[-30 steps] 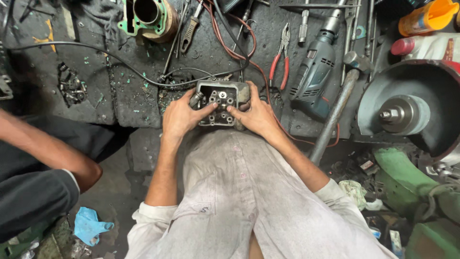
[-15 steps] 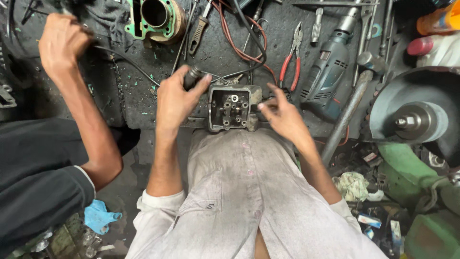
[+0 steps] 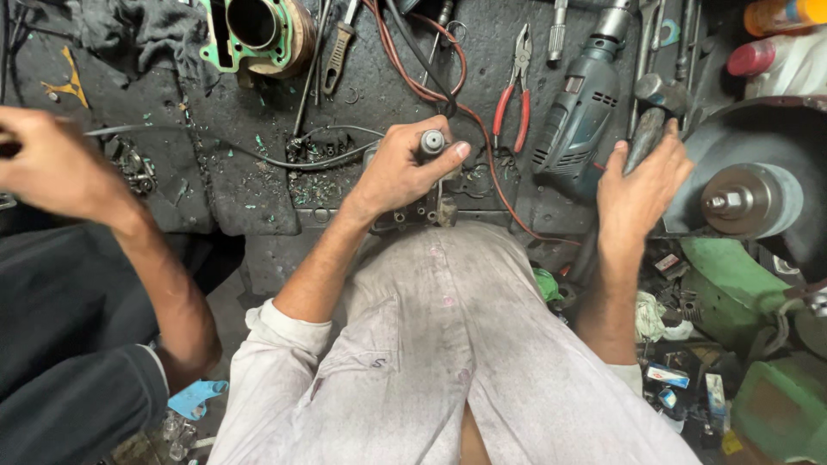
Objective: The person sits on the floor and uses a hammer and punch to tap pins into a metal engine component. They repeatedly reposition the part, tap the pins, and inspect the fit while a coworker works nearby.
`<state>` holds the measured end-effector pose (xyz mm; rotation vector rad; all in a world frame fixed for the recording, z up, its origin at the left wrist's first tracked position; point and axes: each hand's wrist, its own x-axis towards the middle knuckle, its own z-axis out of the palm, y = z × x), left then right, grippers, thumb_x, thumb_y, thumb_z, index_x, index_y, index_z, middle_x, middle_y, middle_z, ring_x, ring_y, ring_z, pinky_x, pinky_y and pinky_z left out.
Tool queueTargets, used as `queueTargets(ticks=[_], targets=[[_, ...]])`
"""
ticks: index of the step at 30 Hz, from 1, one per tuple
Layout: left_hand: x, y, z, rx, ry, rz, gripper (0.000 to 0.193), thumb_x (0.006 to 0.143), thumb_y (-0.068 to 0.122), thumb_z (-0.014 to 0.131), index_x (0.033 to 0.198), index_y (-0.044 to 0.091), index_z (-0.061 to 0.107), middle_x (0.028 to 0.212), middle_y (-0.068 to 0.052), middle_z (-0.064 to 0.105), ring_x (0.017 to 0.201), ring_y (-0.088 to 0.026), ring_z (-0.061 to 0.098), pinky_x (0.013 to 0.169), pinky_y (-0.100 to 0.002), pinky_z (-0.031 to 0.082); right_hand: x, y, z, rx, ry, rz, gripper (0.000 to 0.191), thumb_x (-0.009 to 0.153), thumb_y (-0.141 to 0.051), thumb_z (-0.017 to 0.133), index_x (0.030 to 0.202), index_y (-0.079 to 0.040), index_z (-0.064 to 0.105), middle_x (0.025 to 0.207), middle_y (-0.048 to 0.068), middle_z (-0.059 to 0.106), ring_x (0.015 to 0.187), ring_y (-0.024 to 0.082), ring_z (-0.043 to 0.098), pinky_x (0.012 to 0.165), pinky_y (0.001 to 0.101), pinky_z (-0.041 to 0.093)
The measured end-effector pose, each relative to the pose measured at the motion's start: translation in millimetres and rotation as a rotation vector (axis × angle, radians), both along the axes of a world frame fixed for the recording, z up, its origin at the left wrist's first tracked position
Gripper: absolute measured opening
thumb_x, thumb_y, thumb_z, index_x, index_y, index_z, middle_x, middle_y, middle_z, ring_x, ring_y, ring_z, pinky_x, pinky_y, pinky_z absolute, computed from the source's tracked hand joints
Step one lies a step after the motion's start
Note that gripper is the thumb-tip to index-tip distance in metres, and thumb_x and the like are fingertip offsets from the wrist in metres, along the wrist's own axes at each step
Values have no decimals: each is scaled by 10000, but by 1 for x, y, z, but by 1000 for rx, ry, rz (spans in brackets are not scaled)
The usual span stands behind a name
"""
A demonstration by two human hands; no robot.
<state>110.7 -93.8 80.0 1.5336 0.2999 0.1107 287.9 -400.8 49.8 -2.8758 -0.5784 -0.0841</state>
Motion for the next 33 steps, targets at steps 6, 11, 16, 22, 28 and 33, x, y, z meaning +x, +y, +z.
queueTargets(ticks=[6, 11, 16, 22, 28, 33], targets=[[-1, -9, -14, 54, -14, 41, 347, 1033, 252, 687, 804, 33, 545, 641, 5, 521, 619, -65, 458, 552, -295, 412, 4, 1, -24, -39, 99, -124, 673, 1007, -242, 762, 1491, 79, 422, 1409, 317, 519, 1222, 494, 535, 1040, 524, 426], [-4, -13, -24, 89, 9, 54, 372, 1035, 261, 685, 798, 27, 519, 643, 3, 449, 633, -76, 403, 556, -306, 386, 21, -19, -56, -45, 131, -214, 700, 1063, -222, 697, 1549, 109, 316, 1399, 376, 525, 1249, 528, 548, 1054, 541, 423], [-6, -13, -27, 69, 13, 75, 365, 1040, 260, 675, 807, 26, 521, 660, 9, 432, 651, -73, 394, 563, -311, 371, 21, -39, -74, 154, 61, -136, 602, 1047, -126, 696, 1535, 68, 401, 1435, 326, 576, 1313, 486, 567, 1103, 499, 427], [-5, -13, -28, 56, 32, 69, 362, 1050, 258, 656, 798, 35, 522, 659, 36, 434, 644, -58, 390, 561, -301, 356, 8, -40, -55, 585, 282, -43, 474, 1096, -75, 684, 1504, 51, 478, 1374, 234, 672, 1277, 315, 668, 1110, 382, 500], [-9, -16, -29, 67, 23, 79, 369, 1063, 247, 654, 799, 35, 509, 665, 38, 409, 655, -60, 372, 567, -297, 343, -9, -23, -6, 989, 658, -74, 346, 1140, -147, 680, 1361, 48, 499, 988, 96, 649, 730, 143, 623, 586, 255, 507], [-8, -17, -31, 72, -5, 89, 365, 1061, 243, 653, 799, 35, 506, 665, 42, 416, 654, -58, 379, 570, -298, 345, -23, -3, 45, 1141, 874, 160, 338, 1193, -186, 651, 1355, 31, 448, 908, 134, 640, 636, 168, 620, 538, 275, 514]])
